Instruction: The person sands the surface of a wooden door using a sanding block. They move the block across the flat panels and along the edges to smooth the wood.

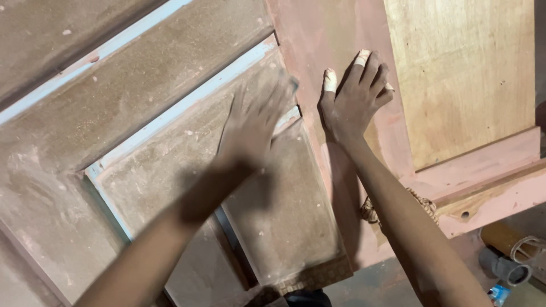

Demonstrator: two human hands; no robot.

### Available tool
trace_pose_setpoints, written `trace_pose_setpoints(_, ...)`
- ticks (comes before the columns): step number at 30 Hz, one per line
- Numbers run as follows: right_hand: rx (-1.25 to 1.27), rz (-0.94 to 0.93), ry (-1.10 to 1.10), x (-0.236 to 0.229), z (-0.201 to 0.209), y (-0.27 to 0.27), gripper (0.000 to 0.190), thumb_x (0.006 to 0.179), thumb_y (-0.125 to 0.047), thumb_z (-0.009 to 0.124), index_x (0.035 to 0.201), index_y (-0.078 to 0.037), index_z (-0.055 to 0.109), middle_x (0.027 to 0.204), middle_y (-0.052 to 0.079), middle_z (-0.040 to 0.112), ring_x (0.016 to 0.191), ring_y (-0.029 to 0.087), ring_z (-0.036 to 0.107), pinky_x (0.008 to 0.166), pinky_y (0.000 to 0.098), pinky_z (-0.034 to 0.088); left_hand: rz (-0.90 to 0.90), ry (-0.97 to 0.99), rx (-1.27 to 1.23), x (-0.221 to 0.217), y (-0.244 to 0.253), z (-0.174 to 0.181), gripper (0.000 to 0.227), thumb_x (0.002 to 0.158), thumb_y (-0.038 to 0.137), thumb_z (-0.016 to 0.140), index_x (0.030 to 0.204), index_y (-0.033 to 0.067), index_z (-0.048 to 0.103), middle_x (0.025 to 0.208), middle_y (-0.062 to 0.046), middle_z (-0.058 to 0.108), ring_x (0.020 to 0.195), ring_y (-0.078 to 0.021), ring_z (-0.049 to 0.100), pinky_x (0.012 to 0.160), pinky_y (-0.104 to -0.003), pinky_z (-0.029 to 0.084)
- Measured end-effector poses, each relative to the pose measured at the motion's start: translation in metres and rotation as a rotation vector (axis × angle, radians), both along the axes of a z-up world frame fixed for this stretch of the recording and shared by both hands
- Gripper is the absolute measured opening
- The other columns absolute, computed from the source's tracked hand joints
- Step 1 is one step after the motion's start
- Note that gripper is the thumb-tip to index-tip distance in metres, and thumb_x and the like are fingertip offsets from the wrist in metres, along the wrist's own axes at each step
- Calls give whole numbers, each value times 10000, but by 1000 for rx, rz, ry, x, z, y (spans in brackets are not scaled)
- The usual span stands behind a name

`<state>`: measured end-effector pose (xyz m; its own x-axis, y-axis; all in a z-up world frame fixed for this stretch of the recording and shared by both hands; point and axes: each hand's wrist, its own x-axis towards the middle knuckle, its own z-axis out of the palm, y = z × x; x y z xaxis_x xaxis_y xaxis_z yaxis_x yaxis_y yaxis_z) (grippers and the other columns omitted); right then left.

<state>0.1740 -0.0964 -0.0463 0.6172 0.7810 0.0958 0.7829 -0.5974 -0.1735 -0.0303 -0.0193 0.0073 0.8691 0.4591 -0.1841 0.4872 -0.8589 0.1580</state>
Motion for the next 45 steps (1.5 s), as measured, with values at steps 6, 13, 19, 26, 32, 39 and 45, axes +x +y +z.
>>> trace_pose_setpoints(6,-1,-2,-10,-1,3,3,675,1083,-449,565,1512,56,436,1573,243,404,1434,458,335,1109,636,232,68,-78,-167,5,14,0,814,1064,583,356,1653,56,160,1739,-79,170,1601,-221,156,1284,-584,35)
trace_pose_setpoints(13,-19,3,-19,0,0,2,686,1076,-454,556,1508,65,433,1565,253,399,1431,464,334,1094,639,232,2,-17,-176,-14,3,-6,816,1025,641,301,1643,126,163,1721,-49,161,1587,-206,140,1261,-582,6)
trace_pose_setpoints(19,13,15,7,0,1,0,687,1075,-456,554,1507,65,437,1566,252,398,1431,463,330,1110,636,225,27,-71,-187,-7,1,-6,755,1041,561,356,1620,100,205,1703,-74,188,1569,-250,176,1229,-584,16)
trace_pose_setpoints(26,-8,-10,3,-1,3,1,700,1057,-459,571,1499,68,440,1563,248,400,1421,468,333,1100,645,224,80,-149,-179,-10,12,-9,667,1062,408,463,1630,105,290,1701,-65,266,1579,-254,237,1268,-565,52)
trace_pose_setpoints(32,0,-5,-9,-2,1,3,679,1090,-457,562,1522,52,436,1583,241,399,1451,460,334,1122,642,225,-83,-53,0,-32,10,-5,787,906,89,402,1654,150,167,1734,-22,140,1592,-217,89,1275,-564,-9)
trace_pose_setpoints(39,-13,-7,11,1,0,4,699,1078,-465,551,1523,59,422,1580,253,392,1439,468,327,1111,647,216,-73,15,-372,-9,19,10,620,1040,316,335,1612,172,146,1689,-15,93,1546,-203,41,1217,-571,-74)
trace_pose_setpoints(45,-7,-18,47,-4,5,3,694,1080,-459,539,1529,57,418,1587,249,390,1451,460,316,1118,641,205,-105,73,-81,1,19,8,590,1080,354,318,1636,172,238,1723,-16,193,1596,-222,90,1253,-595,-46)
